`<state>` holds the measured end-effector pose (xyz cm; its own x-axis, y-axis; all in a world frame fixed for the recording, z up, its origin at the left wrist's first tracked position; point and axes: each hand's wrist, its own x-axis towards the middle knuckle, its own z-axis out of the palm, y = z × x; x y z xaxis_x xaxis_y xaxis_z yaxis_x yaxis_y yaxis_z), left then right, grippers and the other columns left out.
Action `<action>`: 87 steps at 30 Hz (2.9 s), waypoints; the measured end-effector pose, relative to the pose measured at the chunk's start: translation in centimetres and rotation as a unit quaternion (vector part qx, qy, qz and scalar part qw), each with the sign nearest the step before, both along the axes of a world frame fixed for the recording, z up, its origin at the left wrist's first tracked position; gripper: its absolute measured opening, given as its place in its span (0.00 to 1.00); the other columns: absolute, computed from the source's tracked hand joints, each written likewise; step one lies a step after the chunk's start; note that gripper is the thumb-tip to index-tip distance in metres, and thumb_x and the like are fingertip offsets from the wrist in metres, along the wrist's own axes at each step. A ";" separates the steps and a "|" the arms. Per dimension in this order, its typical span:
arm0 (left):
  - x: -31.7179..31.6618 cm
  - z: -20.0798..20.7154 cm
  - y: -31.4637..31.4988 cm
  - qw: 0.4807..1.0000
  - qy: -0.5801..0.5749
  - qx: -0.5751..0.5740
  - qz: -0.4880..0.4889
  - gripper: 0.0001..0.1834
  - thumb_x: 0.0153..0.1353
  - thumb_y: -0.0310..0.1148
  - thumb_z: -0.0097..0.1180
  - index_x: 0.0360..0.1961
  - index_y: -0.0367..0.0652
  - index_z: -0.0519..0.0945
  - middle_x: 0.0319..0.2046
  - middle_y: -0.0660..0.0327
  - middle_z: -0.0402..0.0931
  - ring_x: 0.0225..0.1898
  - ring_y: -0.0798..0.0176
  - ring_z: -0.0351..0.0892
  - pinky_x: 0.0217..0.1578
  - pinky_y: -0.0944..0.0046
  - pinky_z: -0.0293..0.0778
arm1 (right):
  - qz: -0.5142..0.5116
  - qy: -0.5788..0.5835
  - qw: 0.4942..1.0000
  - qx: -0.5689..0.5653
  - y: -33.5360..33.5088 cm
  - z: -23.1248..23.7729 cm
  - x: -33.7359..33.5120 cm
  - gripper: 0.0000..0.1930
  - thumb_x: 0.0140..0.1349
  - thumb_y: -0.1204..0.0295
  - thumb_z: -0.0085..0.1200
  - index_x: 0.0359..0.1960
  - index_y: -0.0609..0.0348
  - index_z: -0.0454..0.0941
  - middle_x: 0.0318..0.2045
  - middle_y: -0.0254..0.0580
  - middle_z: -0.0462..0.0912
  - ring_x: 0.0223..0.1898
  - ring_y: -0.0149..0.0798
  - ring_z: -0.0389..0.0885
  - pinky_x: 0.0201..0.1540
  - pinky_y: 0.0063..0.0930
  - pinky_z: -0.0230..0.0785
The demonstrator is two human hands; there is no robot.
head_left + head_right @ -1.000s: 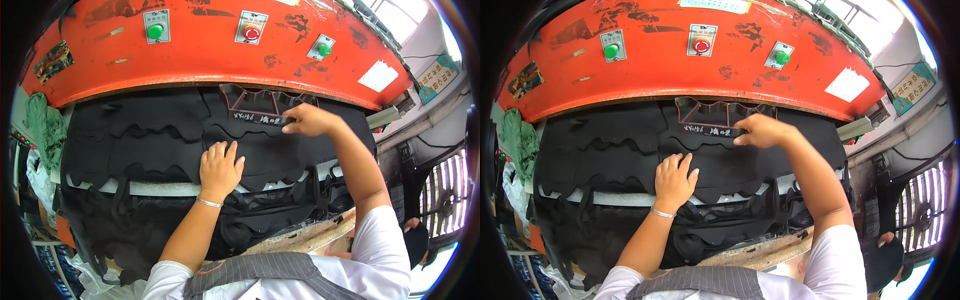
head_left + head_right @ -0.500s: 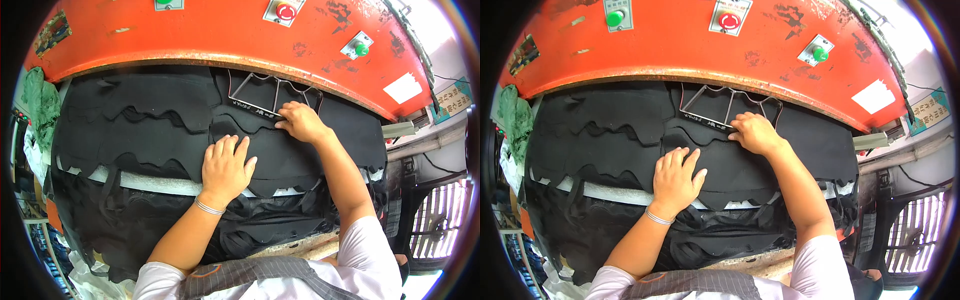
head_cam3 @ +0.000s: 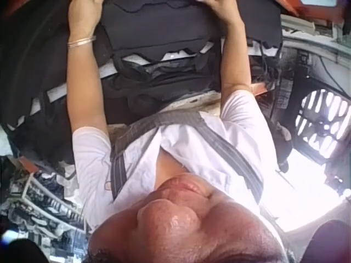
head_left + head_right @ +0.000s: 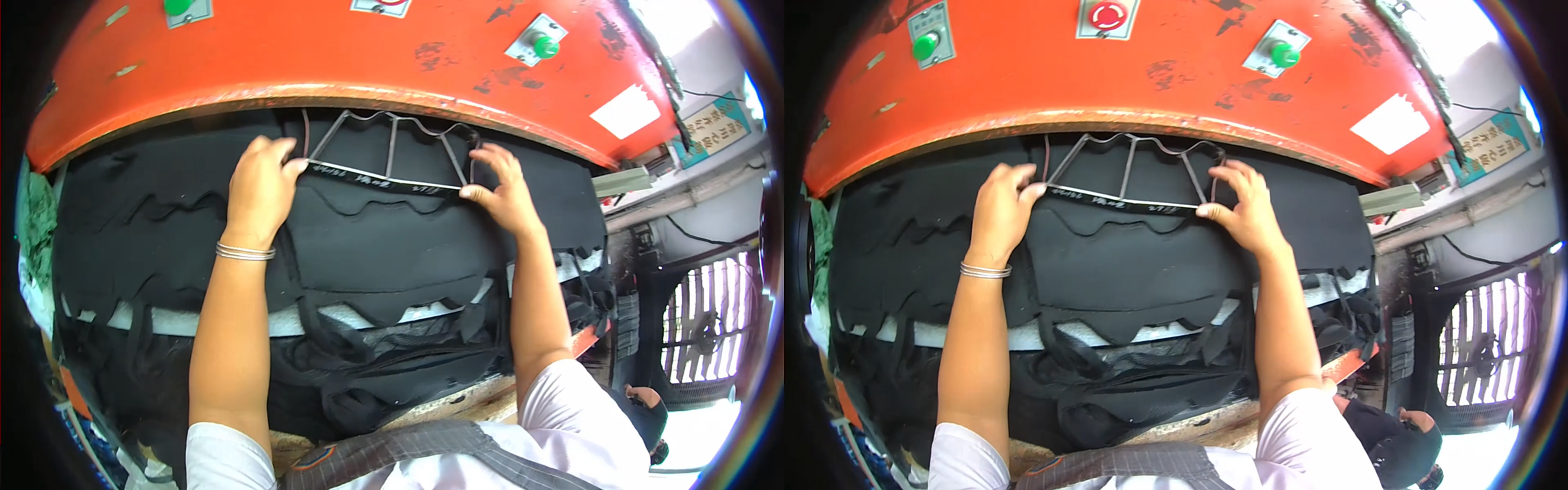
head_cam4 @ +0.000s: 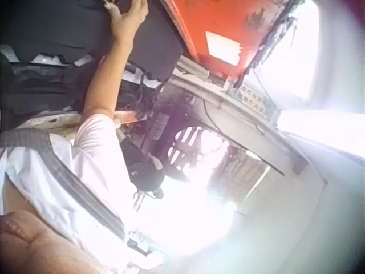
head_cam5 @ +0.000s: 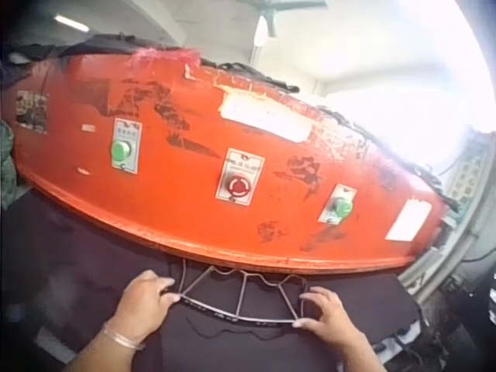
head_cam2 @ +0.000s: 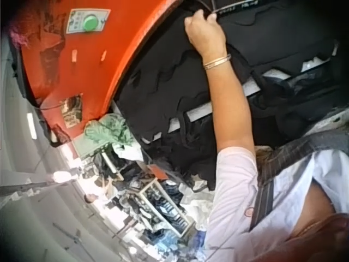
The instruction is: Using a hydraulic press and metal dies to cut shoe components from sheets of material.
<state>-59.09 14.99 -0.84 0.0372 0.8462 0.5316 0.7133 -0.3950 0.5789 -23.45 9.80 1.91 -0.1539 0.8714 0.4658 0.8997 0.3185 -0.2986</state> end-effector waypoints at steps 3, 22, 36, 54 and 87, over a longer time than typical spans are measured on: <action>1.6 -2.2 -0.7 0.998 0.057 -0.009 -0.003 0.10 0.54 0.32 0.63 0.36 0.40 0.84 0.30 0.55 0.75 0.36 0.50 0.75 0.39 0.55 0.72 | -0.013 0.067 0.992 -0.102 -0.9 -1.3 1.1 0.31 0.45 0.58 0.71 0.52 0.52 0.77 0.58 0.58 0.71 0.65 0.55 0.64 0.65 0.44 0.58; 1.0 -3.0 -1.4 0.998 -0.046 0.045 -0.012 0.08 0.46 0.29 0.68 0.29 0.40 0.85 0.26 0.57 0.75 0.33 0.53 0.75 0.37 0.57 0.71 | 0.027 0.137 0.986 -0.089 1.1 -2.8 1.4 0.16 0.48 0.79 0.66 0.37 0.60 0.74 0.58 0.60 0.74 0.65 0.47 0.68 0.59 0.30 0.64; 0.2 -2.9 -1.0 1.000 -0.012 0.018 -0.009 0.06 0.49 0.31 0.66 0.29 0.43 0.86 0.25 0.61 0.75 0.32 0.56 0.75 0.34 0.57 0.71 | 0.018 0.138 0.987 -0.081 1.9 -3.9 1.2 0.16 0.48 0.79 0.67 0.37 0.59 0.74 0.58 0.56 0.74 0.46 0.33 0.82 0.44 0.26 0.72; -0.6 5.1 -3.3 0.997 -0.064 -0.015 0.029 0.15 0.55 0.34 0.65 0.43 0.39 0.83 0.38 0.54 0.81 0.42 0.56 0.80 0.46 0.61 0.74 | -0.030 0.474 0.878 0.060 -0.5 4.1 6.7 0.22 0.64 0.72 0.57 0.57 0.66 0.67 0.50 0.50 0.77 0.52 0.38 0.77 0.56 0.31 0.68; 3.7 10.0 -36.8 0.953 0.191 -0.188 -0.143 0.25 0.39 0.34 0.68 0.42 0.43 0.78 0.34 0.60 0.71 0.39 0.55 0.71 0.41 0.57 0.66 | 0.225 -0.050 0.954 -0.193 -30.5 6.4 -9.4 0.24 0.41 0.68 0.66 0.43 0.58 0.76 0.36 0.40 0.76 0.41 0.43 0.76 0.45 0.33 0.72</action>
